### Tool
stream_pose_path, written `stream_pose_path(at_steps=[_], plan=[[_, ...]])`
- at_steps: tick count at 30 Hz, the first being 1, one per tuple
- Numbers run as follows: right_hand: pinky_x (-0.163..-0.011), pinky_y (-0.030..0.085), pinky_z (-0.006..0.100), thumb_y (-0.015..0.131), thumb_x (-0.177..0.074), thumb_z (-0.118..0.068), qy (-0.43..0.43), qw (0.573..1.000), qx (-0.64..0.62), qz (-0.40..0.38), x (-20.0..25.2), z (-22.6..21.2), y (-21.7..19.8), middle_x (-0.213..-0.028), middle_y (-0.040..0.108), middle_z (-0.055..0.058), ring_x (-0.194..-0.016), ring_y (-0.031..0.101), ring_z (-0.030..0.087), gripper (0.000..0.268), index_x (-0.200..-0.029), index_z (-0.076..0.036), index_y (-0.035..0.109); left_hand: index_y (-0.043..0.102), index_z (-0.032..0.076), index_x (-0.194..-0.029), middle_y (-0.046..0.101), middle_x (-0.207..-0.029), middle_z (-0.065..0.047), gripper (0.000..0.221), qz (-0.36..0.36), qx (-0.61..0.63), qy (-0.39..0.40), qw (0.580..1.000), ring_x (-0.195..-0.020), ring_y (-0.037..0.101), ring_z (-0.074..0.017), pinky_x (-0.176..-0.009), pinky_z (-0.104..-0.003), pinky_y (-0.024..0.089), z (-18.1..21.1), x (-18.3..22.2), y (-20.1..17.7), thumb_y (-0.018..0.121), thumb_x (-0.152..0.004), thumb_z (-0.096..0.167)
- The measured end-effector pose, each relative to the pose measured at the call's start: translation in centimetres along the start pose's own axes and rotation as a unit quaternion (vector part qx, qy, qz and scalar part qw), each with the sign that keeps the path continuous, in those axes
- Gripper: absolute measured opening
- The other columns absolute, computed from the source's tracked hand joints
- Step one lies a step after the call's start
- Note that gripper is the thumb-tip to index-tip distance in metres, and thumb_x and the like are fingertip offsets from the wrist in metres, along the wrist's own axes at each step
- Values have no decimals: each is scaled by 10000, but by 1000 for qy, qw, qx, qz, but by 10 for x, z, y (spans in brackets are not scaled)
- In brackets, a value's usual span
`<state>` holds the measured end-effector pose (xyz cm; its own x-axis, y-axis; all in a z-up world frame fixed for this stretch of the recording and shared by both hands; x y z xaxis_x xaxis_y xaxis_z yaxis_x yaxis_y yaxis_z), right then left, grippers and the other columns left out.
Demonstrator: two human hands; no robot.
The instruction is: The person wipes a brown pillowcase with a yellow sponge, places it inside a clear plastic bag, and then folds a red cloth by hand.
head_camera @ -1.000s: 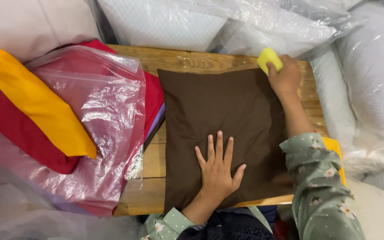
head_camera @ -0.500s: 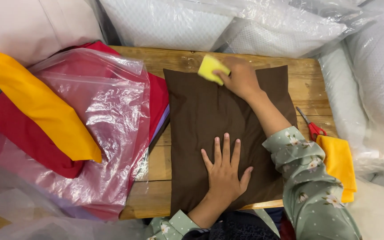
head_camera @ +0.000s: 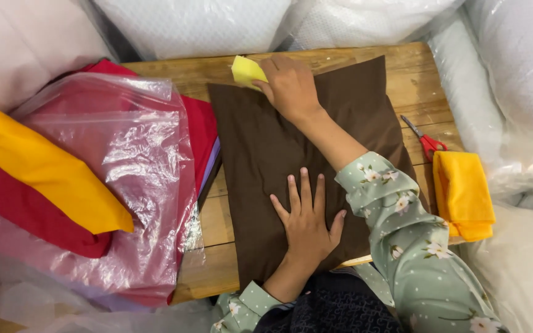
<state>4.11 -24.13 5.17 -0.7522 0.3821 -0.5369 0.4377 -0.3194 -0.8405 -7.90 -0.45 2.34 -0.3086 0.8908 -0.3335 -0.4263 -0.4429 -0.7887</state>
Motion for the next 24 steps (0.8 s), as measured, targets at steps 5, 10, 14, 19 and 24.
stream_pose_path(at_steps=[5,10,14,19,24], plan=[[-835,579,464,804,-887,-294,64,964,-256,-30,52,-34,-112,-1040,739,188,-986,726,392,348,-1096,-29,721,432,95,-1533,302,-1626,-247,784,-15,-3,7,1000,-1511,206,-476,-1088,-775,-23,-4,2,10,555,-907,551],[-807,581,483,766,-874,-366,96,957,-235,-140,136,28,-103,-1030,765,171,-965,734,379,357,-1039,-51,731,441,104,-1527,316,-1618,-245,770,-16,-30,16,999,-1512,205,-469,-1092,-768,-31,0,-1,5,546,-914,558],[-727,572,401,843,-913,-421,259,965,45,-5,219,181,-91,-871,737,104,-810,732,315,357,-1043,-96,771,433,90,-1534,309,-1622,-253,745,-15,-17,16,1000,-1506,216,-476,-1084,-771,-16,2,1,2,546,-940,525],[-614,491,323,834,-1037,-413,356,927,-67,101,235,158,-142,-750,667,42,-671,637,234,268,-1023,-158,749,443,93,-1526,317,-1615,-258,767,-4,-37,14,999,-1496,234,-483,-1079,-779,10,-1,-1,3,577,-916,540],[-673,564,415,780,-917,-355,354,921,-139,-86,218,135,-104,-750,711,130,-744,720,336,242,-1024,-140,756,444,87,-1523,307,-1620,-258,753,-6,-46,15,999,-1502,227,-479,-1082,-775,-9,0,-2,4,576,-924,523]])
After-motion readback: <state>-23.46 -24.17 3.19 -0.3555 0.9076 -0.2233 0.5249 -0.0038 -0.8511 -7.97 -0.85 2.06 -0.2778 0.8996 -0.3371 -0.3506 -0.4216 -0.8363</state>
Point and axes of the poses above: each hand's wrist, its own x-axis away from the middle knuckle, its own y-axis out of the palm, z = x × y, the point moved 8 cm from there along -x, towards the middle knuckle
